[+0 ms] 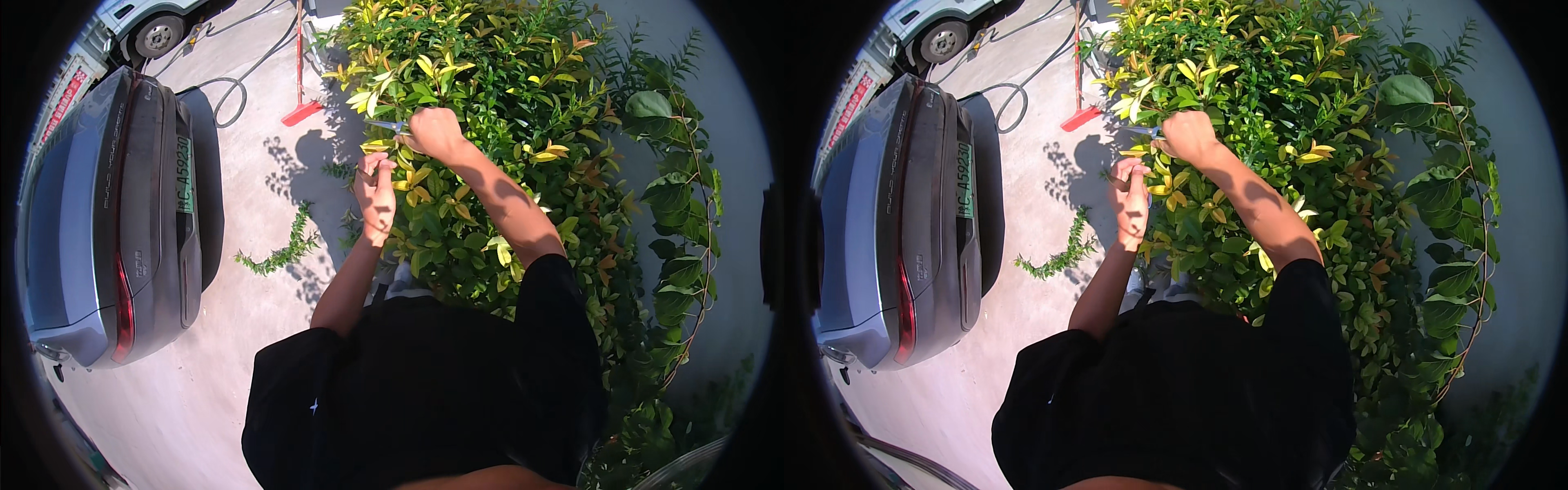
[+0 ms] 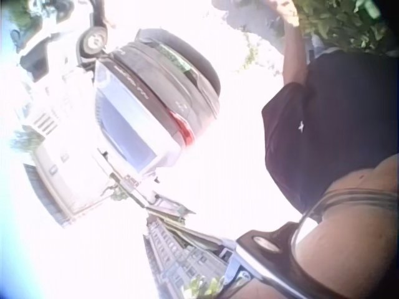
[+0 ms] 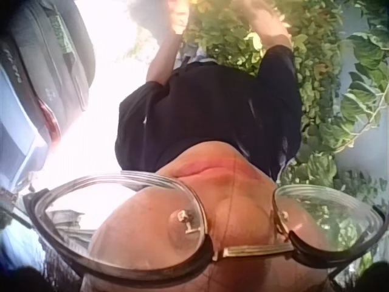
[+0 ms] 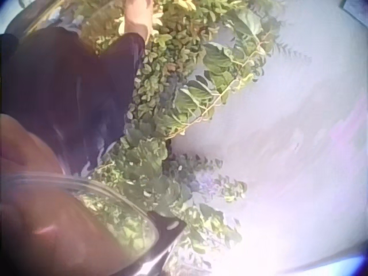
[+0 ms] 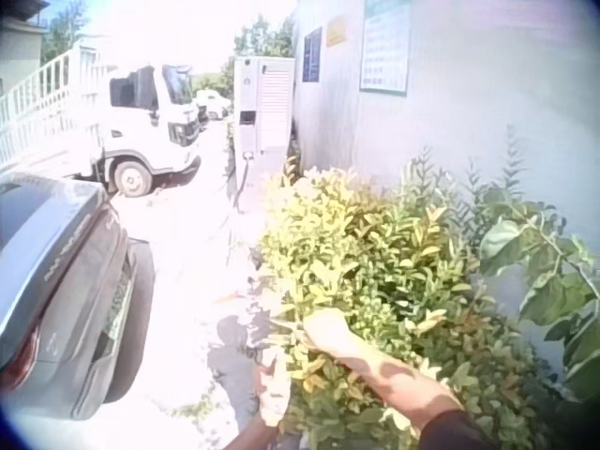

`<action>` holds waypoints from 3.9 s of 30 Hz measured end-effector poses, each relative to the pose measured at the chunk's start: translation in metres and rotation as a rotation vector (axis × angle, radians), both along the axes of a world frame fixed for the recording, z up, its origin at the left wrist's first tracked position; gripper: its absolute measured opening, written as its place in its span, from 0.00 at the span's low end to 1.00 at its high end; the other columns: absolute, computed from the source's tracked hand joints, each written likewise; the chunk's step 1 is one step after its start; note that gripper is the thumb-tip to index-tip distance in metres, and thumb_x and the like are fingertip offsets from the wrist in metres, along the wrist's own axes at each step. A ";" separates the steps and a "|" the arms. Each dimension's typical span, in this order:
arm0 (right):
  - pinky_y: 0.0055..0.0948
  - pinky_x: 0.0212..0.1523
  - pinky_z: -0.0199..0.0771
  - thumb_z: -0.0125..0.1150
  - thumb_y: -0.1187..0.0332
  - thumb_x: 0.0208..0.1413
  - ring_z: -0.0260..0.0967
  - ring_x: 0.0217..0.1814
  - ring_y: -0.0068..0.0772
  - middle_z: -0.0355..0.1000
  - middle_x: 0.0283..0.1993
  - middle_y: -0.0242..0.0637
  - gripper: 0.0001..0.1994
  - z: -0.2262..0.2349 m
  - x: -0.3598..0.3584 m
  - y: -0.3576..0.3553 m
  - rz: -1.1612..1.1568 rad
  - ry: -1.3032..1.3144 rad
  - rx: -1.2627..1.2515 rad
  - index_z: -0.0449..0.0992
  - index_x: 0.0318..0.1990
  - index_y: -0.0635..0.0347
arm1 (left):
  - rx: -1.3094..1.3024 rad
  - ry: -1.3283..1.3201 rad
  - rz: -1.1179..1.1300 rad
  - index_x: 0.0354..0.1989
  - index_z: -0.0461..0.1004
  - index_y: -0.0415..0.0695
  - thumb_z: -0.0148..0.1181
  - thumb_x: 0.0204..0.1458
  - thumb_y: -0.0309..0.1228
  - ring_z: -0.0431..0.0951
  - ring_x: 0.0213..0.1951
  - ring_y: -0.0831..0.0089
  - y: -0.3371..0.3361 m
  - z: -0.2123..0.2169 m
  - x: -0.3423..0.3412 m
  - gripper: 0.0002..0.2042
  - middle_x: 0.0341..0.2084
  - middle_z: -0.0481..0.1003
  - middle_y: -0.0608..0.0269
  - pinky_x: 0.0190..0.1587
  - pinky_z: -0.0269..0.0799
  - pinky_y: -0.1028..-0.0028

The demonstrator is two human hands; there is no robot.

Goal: The person uses a pair of scissors to trim leaves and small branches from a hedge next to a parked car in an outdoor area.

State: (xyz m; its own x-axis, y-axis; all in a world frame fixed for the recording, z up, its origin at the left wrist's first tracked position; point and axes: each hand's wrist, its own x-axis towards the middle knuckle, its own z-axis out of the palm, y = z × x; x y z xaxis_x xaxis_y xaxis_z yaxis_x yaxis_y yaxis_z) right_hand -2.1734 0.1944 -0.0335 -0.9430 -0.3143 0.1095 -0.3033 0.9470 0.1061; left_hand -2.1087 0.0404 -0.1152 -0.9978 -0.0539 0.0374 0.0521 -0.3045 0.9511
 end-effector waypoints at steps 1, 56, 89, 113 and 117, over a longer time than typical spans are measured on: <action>0.38 0.27 0.75 0.61 0.42 0.47 0.75 0.26 0.44 0.75 0.23 0.41 0.25 0.010 0.014 0.001 -0.065 -0.017 -0.037 0.78 0.22 0.59 | -0.005 0.019 -0.021 0.42 0.69 0.37 0.50 0.59 0.22 0.74 0.35 0.77 0.004 0.006 0.002 0.06 0.31 0.75 0.60 0.42 0.68 0.78; 0.34 0.25 0.62 0.58 0.34 0.48 0.59 0.18 0.32 0.60 0.12 0.35 0.34 0.054 0.016 0.167 -0.706 -0.242 -0.762 0.70 0.16 0.63 | -0.117 0.129 -0.475 0.44 0.70 0.39 0.53 0.58 0.25 0.73 0.32 0.85 0.087 0.067 -0.049 0.08 0.36 0.75 0.63 0.30 0.64 0.86; 0.37 0.26 0.63 0.53 0.26 0.42 0.62 0.22 0.35 0.66 0.18 0.41 0.41 0.035 -0.032 0.180 -0.855 -0.552 -0.477 0.72 0.18 0.67 | -0.011 0.174 -0.698 0.45 0.69 0.40 0.57 0.53 0.27 0.74 0.38 0.76 0.139 0.073 -0.118 0.11 0.35 0.76 0.64 0.45 0.69 0.75; 0.38 0.26 0.68 0.49 0.23 0.41 0.68 0.22 0.42 0.70 0.18 0.43 0.44 0.026 -0.046 0.173 -0.772 -0.335 -0.241 0.74 0.19 0.68 | -0.166 0.167 -0.653 0.50 0.68 0.38 0.60 0.52 0.32 0.74 0.38 0.74 0.138 0.063 -0.125 0.19 0.37 0.75 0.60 0.43 0.68 0.74; 0.40 0.31 0.68 0.51 0.22 0.38 0.68 0.25 0.41 0.69 0.20 0.44 0.45 0.035 -0.013 0.195 -0.979 -0.451 -0.389 0.75 0.20 0.69 | -0.138 0.078 -0.710 0.49 0.68 0.37 0.61 0.53 0.32 0.73 0.37 0.75 0.163 0.049 -0.119 0.18 0.35 0.74 0.61 0.43 0.68 0.74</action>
State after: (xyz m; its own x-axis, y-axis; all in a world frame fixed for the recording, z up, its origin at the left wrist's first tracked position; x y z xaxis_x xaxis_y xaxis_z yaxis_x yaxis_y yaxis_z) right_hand -2.1867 0.3890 0.0012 -0.7422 0.5577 -0.3717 0.6463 0.7424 -0.1765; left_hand -2.2278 0.2036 -0.0667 -0.7848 0.6158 0.0700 -0.0440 -0.1680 0.9848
